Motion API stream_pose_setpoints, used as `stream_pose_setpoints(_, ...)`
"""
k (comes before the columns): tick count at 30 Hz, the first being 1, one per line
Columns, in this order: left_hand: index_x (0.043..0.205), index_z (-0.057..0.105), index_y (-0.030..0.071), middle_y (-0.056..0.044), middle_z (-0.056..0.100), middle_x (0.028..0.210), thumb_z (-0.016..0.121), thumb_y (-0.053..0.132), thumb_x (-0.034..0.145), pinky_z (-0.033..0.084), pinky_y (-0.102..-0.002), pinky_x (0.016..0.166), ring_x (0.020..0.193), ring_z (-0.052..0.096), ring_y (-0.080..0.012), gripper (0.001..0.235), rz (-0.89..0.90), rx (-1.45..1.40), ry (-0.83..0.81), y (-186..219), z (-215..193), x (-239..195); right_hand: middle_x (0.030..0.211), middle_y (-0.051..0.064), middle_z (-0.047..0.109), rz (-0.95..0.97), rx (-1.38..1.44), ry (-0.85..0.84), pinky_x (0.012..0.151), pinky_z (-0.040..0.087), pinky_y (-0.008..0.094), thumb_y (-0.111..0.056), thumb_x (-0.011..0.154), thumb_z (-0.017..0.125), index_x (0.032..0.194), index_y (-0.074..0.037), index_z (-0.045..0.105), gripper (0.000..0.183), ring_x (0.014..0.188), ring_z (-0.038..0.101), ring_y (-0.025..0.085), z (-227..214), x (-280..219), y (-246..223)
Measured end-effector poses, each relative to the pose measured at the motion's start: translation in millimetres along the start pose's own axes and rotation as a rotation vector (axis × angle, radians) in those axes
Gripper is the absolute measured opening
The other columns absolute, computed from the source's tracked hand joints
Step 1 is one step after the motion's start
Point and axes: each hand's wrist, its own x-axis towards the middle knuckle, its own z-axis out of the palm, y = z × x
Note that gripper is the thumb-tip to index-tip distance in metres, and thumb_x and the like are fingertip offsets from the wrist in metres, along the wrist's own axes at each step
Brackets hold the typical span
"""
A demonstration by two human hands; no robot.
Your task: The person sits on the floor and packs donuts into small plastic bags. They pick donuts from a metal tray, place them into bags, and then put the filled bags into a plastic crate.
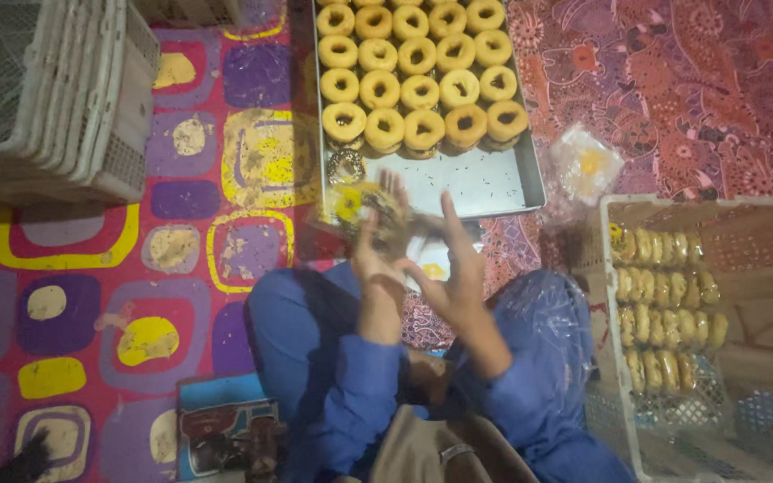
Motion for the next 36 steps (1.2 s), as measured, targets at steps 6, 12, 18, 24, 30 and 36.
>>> stream_pose_setpoints(6,0.135,0.047,0.014,0.0,0.062,0.126,0.045,0.023,0.102,0.042,-0.039,0.114,0.116,0.063,-0.0161,0.034,0.409,1.302,0.188,2,42,-18,0.115,0.015,0.073,-0.146,-0.105,-0.313,0.091,0.057,0.032,-0.005,0.079,0.079,0.149,-0.006,0.046,0.078,0.101,0.072,0.025,-49,17,-8)
stream_pose_setpoints(12,0.087,0.076,0.003,-0.01,0.071,0.082,0.083,0.015,0.077,0.053,-0.037,0.078,0.082,0.066,-0.0242,0.017,0.268,2.156,-0.611,36,87,-15,0.11,0.009,0.074,0.35,0.302,-0.14,0.09,0.06,0.036,-0.003,0.088,0.079,0.141,-0.002,0.059,0.057,0.097,0.075,0.017,-100,7,-3)
stream_pose_setpoints(18,0.099,0.069,-0.001,-0.01,0.07,0.095,0.078,0.001,0.087,0.059,-0.039,0.08,0.089,0.072,-0.0267,0.016,0.601,2.149,-0.922,23,135,-46,0.082,0.0,0.069,-0.075,0.088,-0.258,0.076,0.043,0.033,-0.014,0.083,0.084,0.109,-0.012,0.079,0.027,0.069,0.055,0.014,-92,-7,0)
stream_pose_setpoints(24,0.103,0.074,0.002,-0.008,0.072,0.093,0.078,0.002,0.087,0.057,-0.037,0.079,0.088,0.071,-0.0262,0.016,0.445,2.088,-0.657,20,140,-59,0.093,-0.004,0.065,-0.647,-0.569,-0.073,0.083,0.041,0.04,-0.023,0.088,0.077,0.097,-0.02,0.075,0.009,0.086,0.057,0.017,-82,-28,11)
stream_pose_setpoints(30,0.103,0.065,0.002,-0.016,0.065,0.117,0.065,0.003,0.096,0.053,-0.041,0.095,0.111,0.065,-0.0291,0.007,0.305,1.95,-0.315,68,100,-79,0.11,0.004,0.068,-0.039,-0.644,-0.652,0.092,0.046,0.038,-0.023,0.084,0.08,0.113,-0.01,0.07,0.033,0.101,0.061,0.019,-117,-50,74)
stream_pose_setpoints(36,0.11,0.062,0.002,-0.012,0.071,0.09,0.061,0.018,0.109,0.055,-0.037,0.071,0.083,0.069,-0.0225,0.016,0.1,1.792,0.304,78,-21,-55,0.127,0.013,0.07,0.334,0.144,-0.416,0.1,0.05,0.037,-0.024,0.081,0.084,0.129,-0.001,0.066,0.057,0.116,0.065,0.021,17,-89,151)
